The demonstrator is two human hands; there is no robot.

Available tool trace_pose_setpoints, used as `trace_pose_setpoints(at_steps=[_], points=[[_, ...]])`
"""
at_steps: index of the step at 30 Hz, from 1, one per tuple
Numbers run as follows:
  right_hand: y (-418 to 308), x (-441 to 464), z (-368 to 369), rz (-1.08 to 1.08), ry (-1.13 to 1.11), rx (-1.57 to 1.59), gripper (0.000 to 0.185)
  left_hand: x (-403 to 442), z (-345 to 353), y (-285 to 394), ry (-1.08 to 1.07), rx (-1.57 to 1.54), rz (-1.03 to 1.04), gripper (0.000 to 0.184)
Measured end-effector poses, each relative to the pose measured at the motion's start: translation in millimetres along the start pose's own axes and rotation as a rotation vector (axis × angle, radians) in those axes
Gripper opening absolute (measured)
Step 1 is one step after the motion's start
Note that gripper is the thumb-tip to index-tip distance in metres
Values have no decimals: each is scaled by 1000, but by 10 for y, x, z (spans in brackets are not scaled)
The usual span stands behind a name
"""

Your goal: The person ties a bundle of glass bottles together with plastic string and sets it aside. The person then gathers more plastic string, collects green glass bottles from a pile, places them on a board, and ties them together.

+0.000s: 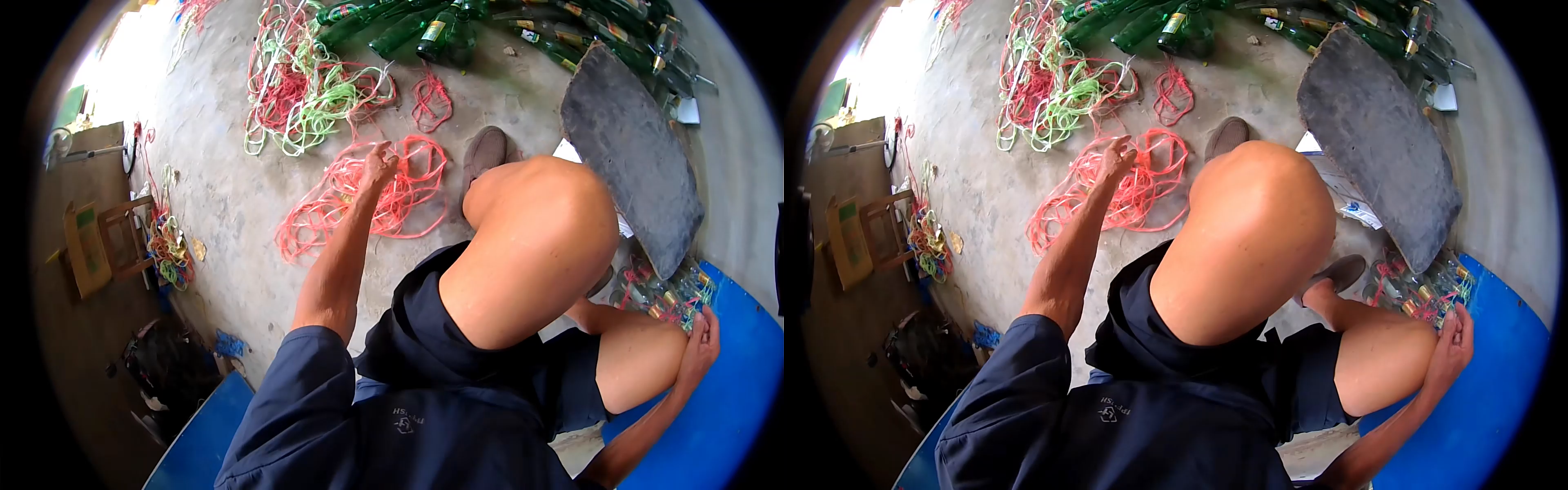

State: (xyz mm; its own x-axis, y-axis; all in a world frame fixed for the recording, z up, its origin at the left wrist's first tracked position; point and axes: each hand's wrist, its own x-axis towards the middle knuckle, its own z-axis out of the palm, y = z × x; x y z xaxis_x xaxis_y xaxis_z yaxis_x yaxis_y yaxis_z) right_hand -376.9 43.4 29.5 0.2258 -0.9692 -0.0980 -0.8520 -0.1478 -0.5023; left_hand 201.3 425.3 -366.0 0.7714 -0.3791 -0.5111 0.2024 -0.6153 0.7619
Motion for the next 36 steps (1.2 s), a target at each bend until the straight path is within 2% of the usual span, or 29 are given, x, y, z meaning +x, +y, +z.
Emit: trace_pose_setpoints(at_steps=[4, 7, 10, 16, 20, 23, 24, 27, 28, 31, 35, 36], points=[[29, -13, -23, 28, -6, -21, 33, 166, 67, 6, -30, -58, -257, 62], [-31, -15, 6, 45, -5, -35, 33, 218, 92, 9, -30, -257, -323, 56], [-55, 10, 24, 37, -19, -46, 32, 199, 69, 111, -75, -324, -428, 52], [-160, 12, 50, 17, -37, -98, 31, -70, -193, 59, -82, -833, -343, 37], [-173, 15, 57, -29, -31, -121, 32, -400, -398, -20, -91, -992, -237, 26], [-198, 11, 63, -38, -44, -90, 33, -699, -482, 2, -11, -1134, -247, 20], [-200, 12, 56, -36, -48, -101, 33, -849, -500, 66, 53, -1066, -220, 17], [-145, 62, 60, -51, -60, -110, 33, -1141, -590, -199, -25, -1002, -195, 14], [-101, 75, 72, -65, -48, -93, 33, -1242, -616, -299, -34, -975, -228, 19], [-114, 50, 41, -49, -59, -93, 33, -1533, -632, -568, 138, -999, -318, 20], [-144, 50, 45, -49, -62, -80, 32, -1712, -613, -784, 286, -717, -404, 28], [-148, 52, 55, -79, -52, -90, 32, -1658, -603, -949, 285, -695, -416, 36]])
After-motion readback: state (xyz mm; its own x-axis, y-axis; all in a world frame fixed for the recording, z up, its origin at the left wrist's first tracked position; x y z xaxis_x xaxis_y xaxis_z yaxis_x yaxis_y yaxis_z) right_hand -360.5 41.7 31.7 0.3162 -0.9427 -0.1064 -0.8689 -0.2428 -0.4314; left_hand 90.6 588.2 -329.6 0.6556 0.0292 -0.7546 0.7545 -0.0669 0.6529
